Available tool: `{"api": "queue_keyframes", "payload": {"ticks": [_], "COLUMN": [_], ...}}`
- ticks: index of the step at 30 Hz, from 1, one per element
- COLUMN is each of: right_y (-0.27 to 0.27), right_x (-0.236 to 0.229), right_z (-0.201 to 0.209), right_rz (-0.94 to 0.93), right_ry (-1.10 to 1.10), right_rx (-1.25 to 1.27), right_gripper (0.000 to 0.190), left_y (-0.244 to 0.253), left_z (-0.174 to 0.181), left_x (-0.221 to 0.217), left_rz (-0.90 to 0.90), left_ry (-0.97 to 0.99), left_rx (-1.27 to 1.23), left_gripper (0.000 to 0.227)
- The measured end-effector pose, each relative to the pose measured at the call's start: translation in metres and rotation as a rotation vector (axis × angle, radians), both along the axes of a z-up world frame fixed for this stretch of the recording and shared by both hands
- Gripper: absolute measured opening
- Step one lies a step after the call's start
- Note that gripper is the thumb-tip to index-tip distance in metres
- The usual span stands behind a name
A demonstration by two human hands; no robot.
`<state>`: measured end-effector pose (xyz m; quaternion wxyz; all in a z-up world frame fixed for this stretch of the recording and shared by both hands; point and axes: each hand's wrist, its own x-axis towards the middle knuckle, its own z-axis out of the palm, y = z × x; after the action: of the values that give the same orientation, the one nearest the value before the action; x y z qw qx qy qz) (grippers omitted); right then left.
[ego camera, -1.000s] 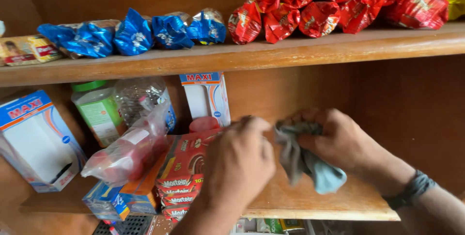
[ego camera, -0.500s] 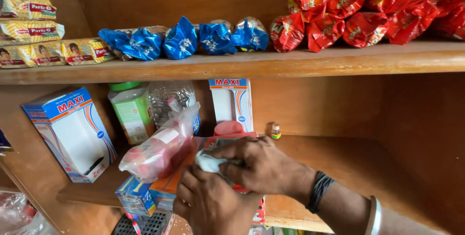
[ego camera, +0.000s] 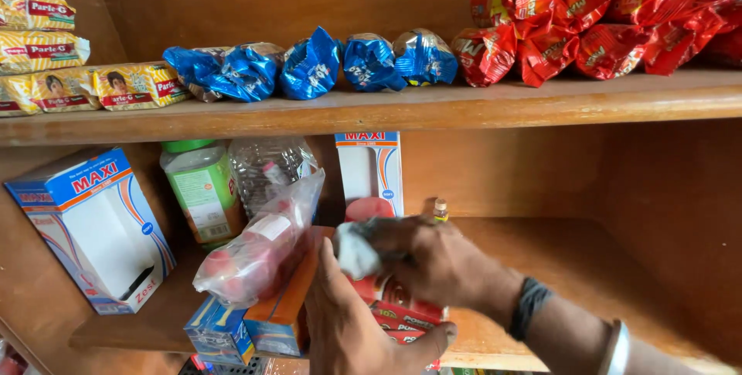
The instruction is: The recorder is cleaning various packaged items on a shelf using a cloth.
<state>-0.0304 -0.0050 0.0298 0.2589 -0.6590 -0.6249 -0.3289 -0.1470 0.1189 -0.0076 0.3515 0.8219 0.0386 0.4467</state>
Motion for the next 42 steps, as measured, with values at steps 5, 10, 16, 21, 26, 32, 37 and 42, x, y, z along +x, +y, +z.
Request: {"api": "queue_keyframes", "payload": {"ticks": [5,10,16,21,26,32,37,42], "right_y": [-0.002,0.015,0.016,0.004,-0.017,-0.045,-0.049,-0.051], "right_x": [0.018,-0.018,-0.020,-0.039,-0.048,-0.034,-0.021,0.027], "right_z": [0.032,0.031,0.024,0.054,0.049,0.076,0.071,0.027], "right_rz": [-0.658,-0.405,-0.049,-0.938,-0.415,-0.705,-0.900,-0.446], "right_ry": [0.278,0.245,0.425,0.537,0.464,0.692,0.755,0.621], "right_rx": [-0.221,-0.223,-0.220,-0.182,-0.289,-0.270,-0.035,0.036], "right_gripper": [0.037,0.052,0.039,0.031,0.026,0.034,0.032,0.042], "left_y": [0.013,0.017,0.020,0.026,0.027,0.026,0.024,0.021], "left_z": [-0.002,-0.001,0.015,0.027,0.056,0.076,0.082,0.082], "left_x": [-0.002,0.000,-0.011,-0.013,-0.016,-0.017,-0.015,-0.005], "left_rz": [-0.020,-0.045,-0.014,-0.024,-0.015,-0.120,-0.133,-0.120], "left_ry": [0.054,0.041,0.142,0.567,0.716,0.913,0.934,1.194], "left_rx": [0.071,0.042,0.064,0.234,0.302,0.301,0.234,0.383], "left_gripper": [0.163,0.163,0.163,0.141,0.141,0.138,0.140,0.151]}}
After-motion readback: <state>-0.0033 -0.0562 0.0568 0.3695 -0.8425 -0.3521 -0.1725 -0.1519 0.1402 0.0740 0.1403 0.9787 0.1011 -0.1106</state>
